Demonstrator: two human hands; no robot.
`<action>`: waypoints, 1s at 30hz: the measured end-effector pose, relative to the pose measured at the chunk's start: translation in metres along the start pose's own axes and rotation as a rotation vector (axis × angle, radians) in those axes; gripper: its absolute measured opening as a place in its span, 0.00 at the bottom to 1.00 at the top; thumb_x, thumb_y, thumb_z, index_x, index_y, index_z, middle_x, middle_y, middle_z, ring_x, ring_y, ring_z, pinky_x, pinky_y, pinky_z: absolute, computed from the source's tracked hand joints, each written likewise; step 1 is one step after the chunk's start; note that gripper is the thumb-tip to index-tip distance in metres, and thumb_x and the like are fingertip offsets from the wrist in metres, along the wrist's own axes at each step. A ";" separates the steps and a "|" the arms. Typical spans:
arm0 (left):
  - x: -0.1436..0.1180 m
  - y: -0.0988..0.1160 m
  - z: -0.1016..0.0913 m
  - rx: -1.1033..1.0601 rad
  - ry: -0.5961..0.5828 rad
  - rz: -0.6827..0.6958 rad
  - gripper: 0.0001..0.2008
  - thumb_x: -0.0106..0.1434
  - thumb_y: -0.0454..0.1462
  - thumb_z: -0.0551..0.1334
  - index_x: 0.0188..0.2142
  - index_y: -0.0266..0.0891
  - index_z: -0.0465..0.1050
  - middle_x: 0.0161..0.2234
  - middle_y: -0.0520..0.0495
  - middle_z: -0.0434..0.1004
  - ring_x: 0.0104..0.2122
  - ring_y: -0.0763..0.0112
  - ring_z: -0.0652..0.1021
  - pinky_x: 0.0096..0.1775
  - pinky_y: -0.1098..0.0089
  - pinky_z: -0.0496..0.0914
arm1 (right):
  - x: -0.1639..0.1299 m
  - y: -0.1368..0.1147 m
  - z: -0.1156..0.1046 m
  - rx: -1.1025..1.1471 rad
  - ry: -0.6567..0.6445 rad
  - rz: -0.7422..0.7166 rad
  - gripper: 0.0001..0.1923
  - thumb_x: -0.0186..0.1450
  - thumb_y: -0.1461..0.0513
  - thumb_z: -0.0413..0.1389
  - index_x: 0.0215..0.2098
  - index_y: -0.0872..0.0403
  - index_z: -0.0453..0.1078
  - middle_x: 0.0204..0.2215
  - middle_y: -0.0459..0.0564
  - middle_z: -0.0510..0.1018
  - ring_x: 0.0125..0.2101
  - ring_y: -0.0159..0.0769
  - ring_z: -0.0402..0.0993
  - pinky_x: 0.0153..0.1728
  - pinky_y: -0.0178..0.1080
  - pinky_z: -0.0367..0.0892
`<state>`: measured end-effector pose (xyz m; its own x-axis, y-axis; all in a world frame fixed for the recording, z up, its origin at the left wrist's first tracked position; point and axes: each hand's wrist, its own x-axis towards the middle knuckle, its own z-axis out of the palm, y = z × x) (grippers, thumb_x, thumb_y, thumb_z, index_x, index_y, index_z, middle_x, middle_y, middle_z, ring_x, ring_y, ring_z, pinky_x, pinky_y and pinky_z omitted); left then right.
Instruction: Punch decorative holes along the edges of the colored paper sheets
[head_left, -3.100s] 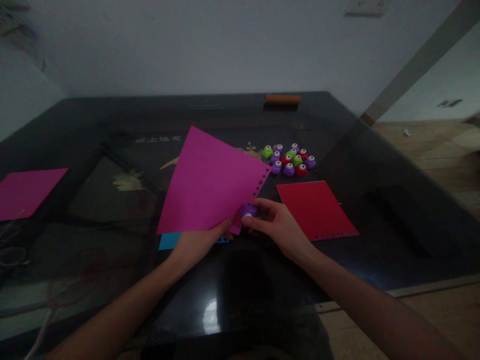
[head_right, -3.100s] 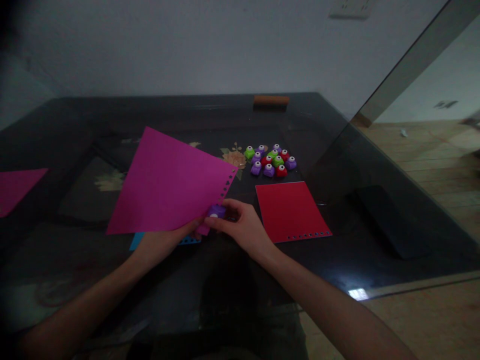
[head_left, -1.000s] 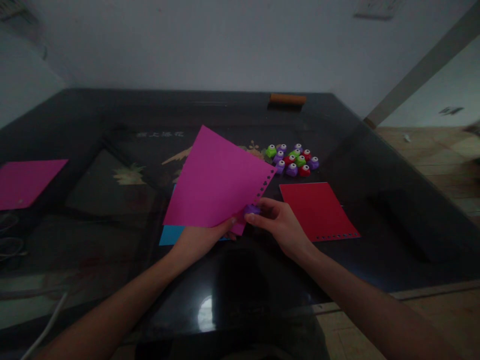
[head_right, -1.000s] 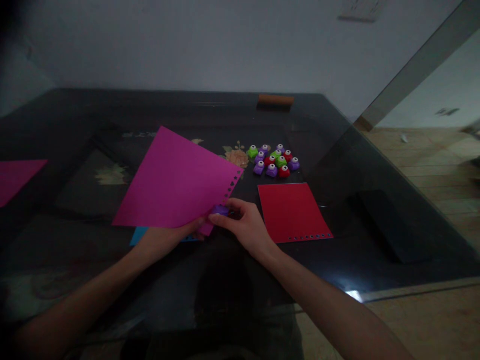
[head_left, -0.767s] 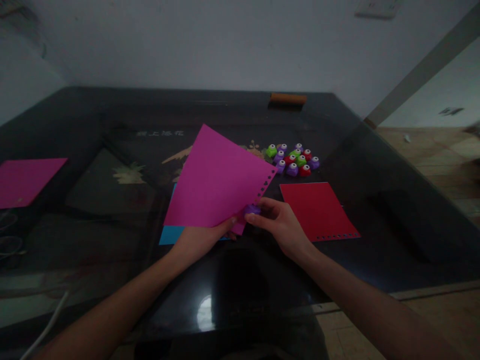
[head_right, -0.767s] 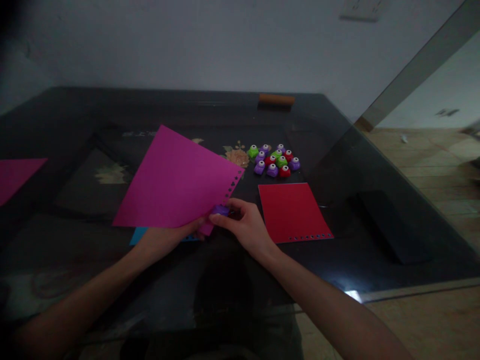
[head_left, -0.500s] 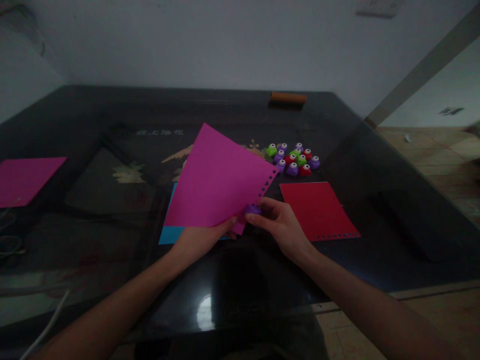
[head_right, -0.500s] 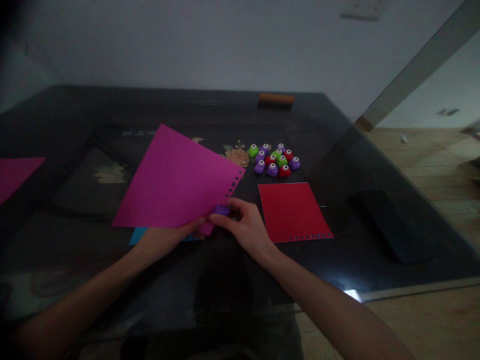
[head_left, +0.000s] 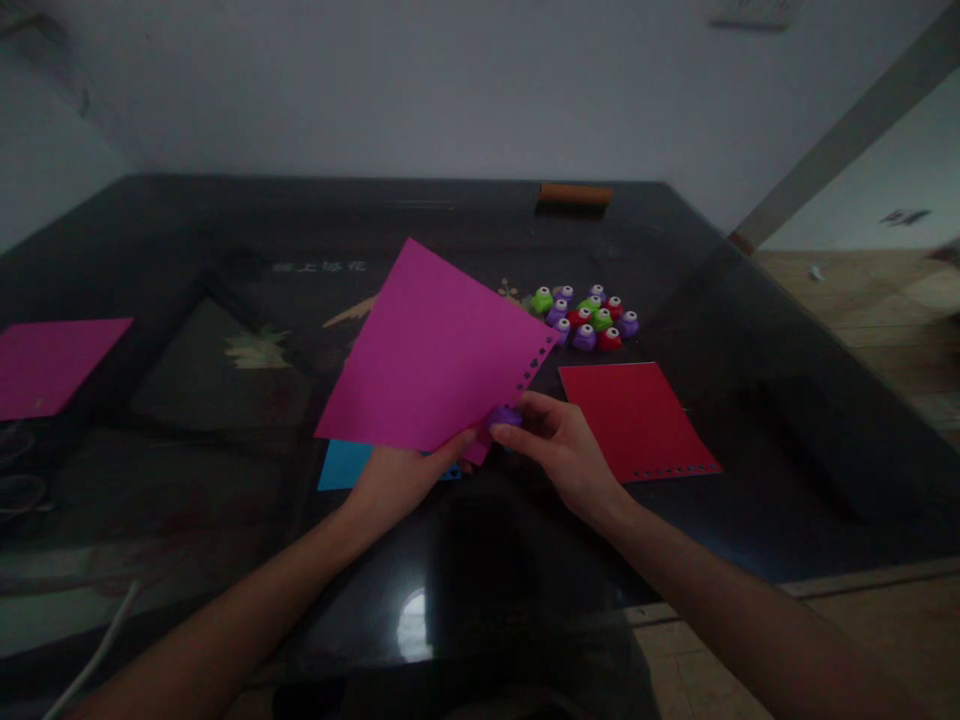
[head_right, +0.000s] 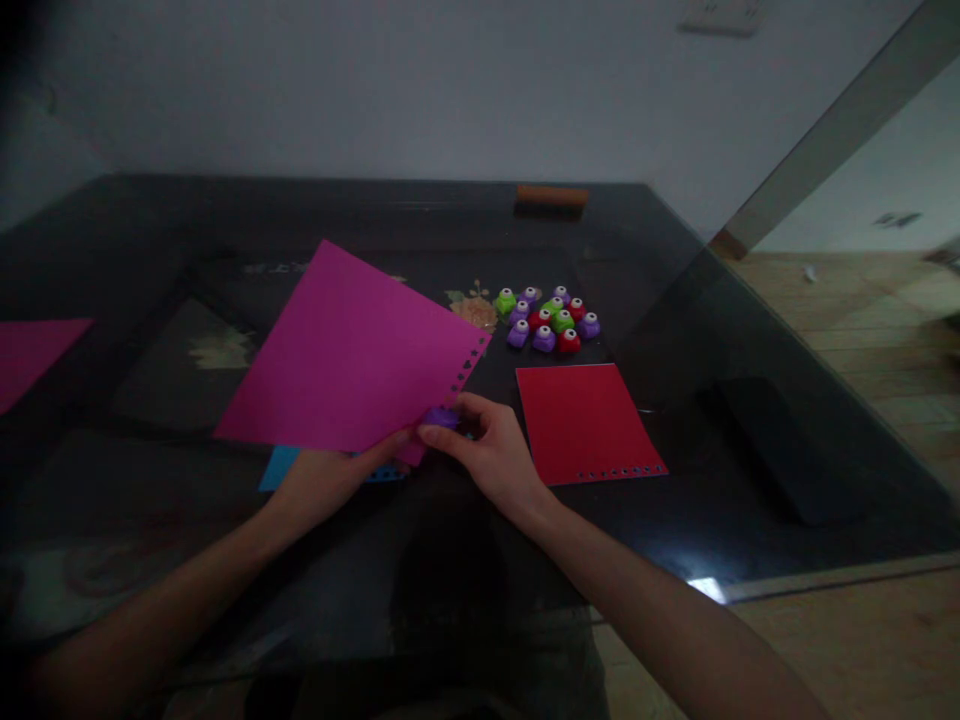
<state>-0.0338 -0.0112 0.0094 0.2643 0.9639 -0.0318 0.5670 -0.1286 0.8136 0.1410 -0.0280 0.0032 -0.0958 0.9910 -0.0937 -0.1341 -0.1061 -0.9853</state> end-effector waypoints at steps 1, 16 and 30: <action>0.000 -0.001 0.000 0.005 0.014 0.006 0.09 0.58 0.42 0.57 0.32 0.42 0.73 0.29 0.49 0.79 0.38 0.62 0.77 0.45 0.61 0.68 | 0.000 0.000 0.000 0.000 -0.002 -0.003 0.14 0.52 0.59 0.63 0.37 0.52 0.73 0.35 0.49 0.78 0.36 0.37 0.73 0.40 0.42 0.66; 0.002 -0.002 -0.003 0.071 0.104 0.010 0.09 0.56 0.44 0.58 0.26 0.44 0.73 0.24 0.49 0.77 0.38 0.59 0.77 0.41 0.62 0.70 | 0.001 -0.003 0.002 -0.058 0.010 0.006 0.18 0.49 0.57 0.65 0.38 0.52 0.73 0.37 0.49 0.78 0.36 0.37 0.73 0.40 0.42 0.67; 0.002 0.001 -0.007 -0.006 0.157 -0.046 0.13 0.56 0.46 0.58 0.23 0.43 0.74 0.25 0.49 0.79 0.38 0.60 0.77 0.50 0.59 0.65 | 0.003 -0.008 -0.011 -0.039 -0.016 0.061 0.19 0.52 0.57 0.63 0.42 0.52 0.72 0.37 0.49 0.77 0.36 0.35 0.73 0.40 0.40 0.67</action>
<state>-0.0382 -0.0075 0.0140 0.1128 0.9934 0.0217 0.5708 -0.0827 0.8169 0.1528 -0.0231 0.0095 -0.1186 0.9812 -0.1520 -0.0887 -0.1630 -0.9826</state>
